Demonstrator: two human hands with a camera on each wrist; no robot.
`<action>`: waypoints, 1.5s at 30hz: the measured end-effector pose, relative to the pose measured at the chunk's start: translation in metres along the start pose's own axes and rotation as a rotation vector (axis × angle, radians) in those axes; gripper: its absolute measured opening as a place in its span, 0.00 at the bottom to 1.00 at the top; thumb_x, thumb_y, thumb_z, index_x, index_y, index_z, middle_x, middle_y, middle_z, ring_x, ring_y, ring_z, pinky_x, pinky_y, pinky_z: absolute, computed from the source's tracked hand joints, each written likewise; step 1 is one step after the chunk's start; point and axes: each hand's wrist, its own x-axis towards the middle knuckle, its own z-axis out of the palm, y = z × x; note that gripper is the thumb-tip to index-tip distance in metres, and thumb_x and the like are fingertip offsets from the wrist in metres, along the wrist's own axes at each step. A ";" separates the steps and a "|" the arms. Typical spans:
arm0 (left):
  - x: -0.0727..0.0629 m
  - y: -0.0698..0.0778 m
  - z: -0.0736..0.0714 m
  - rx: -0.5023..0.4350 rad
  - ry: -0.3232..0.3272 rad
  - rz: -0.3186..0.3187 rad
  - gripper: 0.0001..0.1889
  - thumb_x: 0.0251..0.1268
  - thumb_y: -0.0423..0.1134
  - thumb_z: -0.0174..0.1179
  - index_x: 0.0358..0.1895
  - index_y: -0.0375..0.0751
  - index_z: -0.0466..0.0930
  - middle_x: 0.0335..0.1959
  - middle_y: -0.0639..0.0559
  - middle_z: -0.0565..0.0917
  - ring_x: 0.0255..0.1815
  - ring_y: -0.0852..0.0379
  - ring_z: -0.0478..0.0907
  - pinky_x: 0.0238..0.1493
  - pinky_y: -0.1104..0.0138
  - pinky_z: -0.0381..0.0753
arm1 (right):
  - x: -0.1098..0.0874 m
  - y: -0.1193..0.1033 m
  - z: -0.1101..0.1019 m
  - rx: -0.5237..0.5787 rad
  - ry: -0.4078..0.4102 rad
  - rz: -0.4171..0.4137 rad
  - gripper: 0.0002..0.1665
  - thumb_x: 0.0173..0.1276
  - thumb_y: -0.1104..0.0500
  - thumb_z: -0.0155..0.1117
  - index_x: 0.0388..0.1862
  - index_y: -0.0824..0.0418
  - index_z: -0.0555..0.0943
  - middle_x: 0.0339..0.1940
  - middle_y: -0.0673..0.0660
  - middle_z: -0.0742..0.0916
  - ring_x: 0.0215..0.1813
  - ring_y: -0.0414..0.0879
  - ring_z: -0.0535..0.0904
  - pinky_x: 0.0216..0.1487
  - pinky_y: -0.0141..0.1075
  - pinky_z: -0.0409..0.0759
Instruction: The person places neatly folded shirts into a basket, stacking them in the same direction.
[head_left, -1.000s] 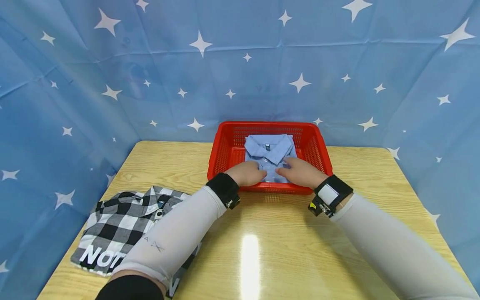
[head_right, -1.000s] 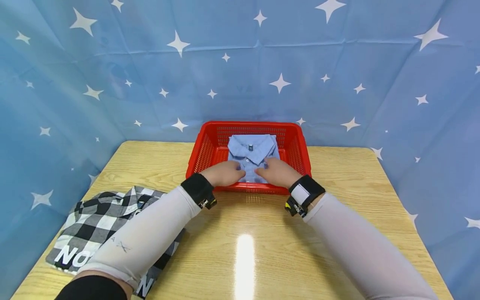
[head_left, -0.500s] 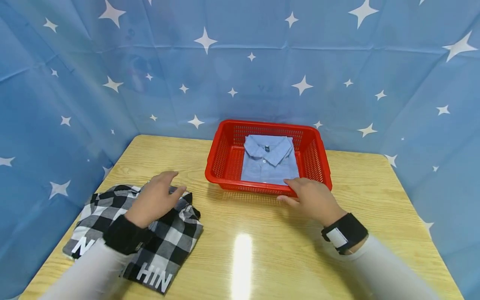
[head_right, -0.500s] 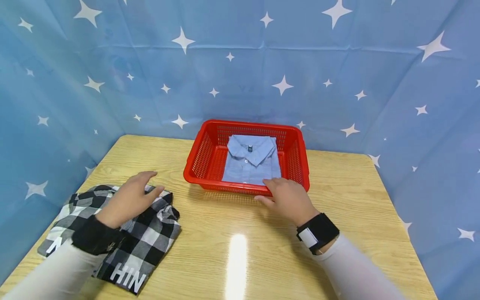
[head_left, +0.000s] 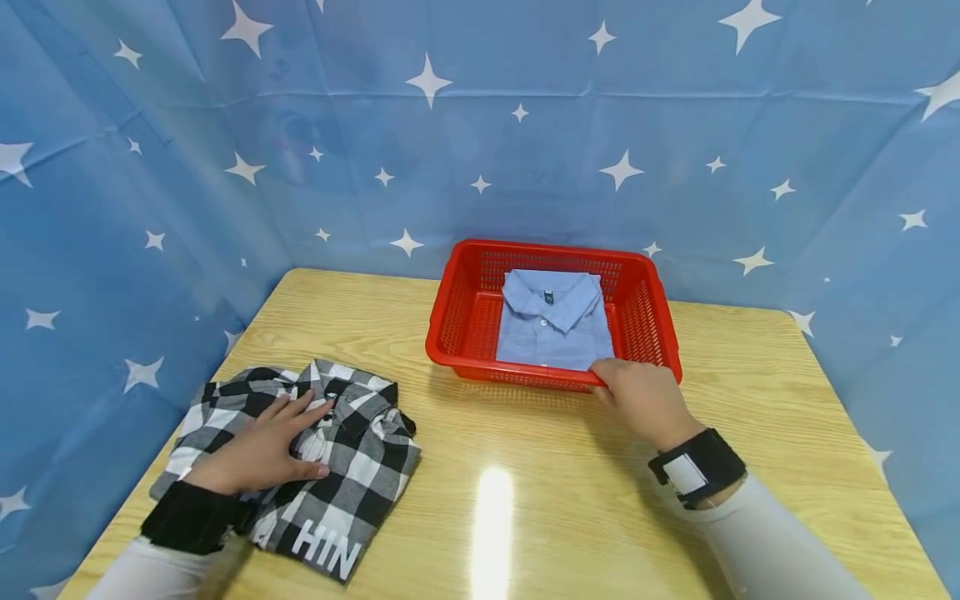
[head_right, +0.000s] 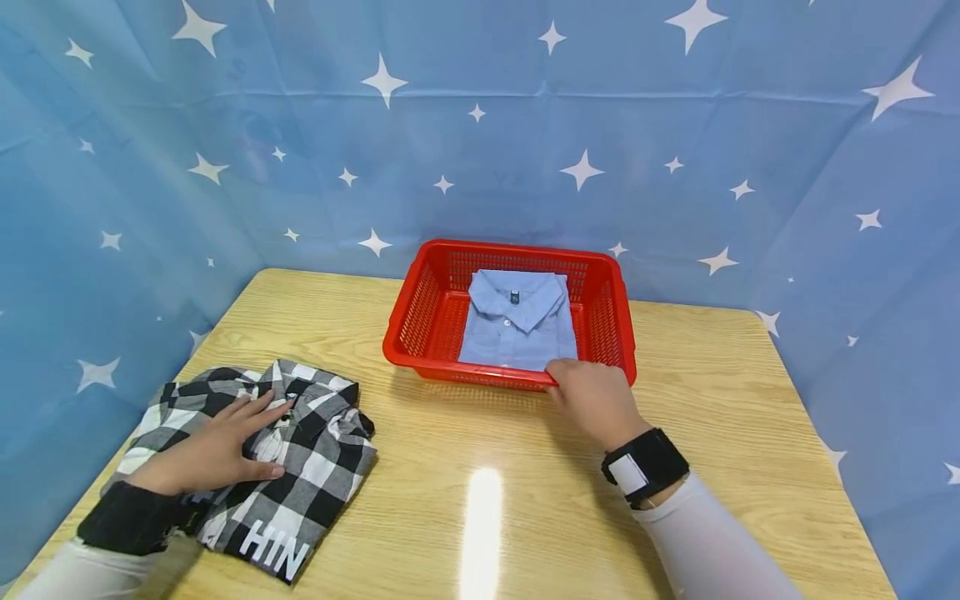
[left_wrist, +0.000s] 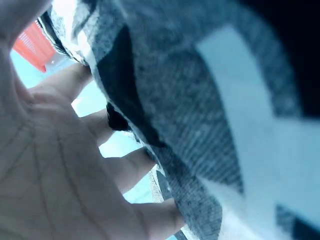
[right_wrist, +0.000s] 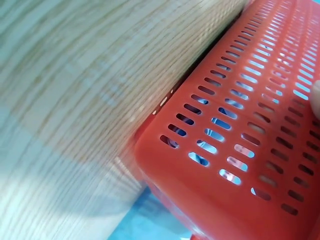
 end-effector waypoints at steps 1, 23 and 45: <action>0.001 0.001 0.000 0.009 0.005 -0.003 0.53 0.54 0.66 0.72 0.82 0.51 0.61 0.83 0.31 0.54 0.81 0.20 0.44 0.68 0.20 0.45 | 0.000 0.000 0.000 -0.001 0.002 -0.001 0.15 0.62 0.59 0.79 0.26 0.52 0.78 0.18 0.48 0.77 0.21 0.43 0.71 0.20 0.35 0.70; 0.023 0.091 0.032 0.247 0.009 -0.013 0.50 0.47 0.69 0.76 0.75 0.54 0.72 0.78 0.38 0.68 0.79 0.26 0.58 0.66 0.21 0.59 | 0.002 -0.001 -0.003 0.009 -0.054 0.048 0.15 0.56 0.53 0.84 0.35 0.55 0.86 0.25 0.51 0.87 0.23 0.43 0.76 0.32 0.42 0.85; 0.073 0.214 0.076 0.356 -0.029 0.188 0.47 0.44 0.74 0.73 0.68 0.52 0.77 0.71 0.46 0.76 0.74 0.35 0.69 0.60 0.30 0.77 | 0.005 -0.002 -0.002 -0.004 -0.051 0.051 0.15 0.57 0.52 0.83 0.37 0.56 0.87 0.29 0.53 0.90 0.26 0.45 0.80 0.37 0.46 0.88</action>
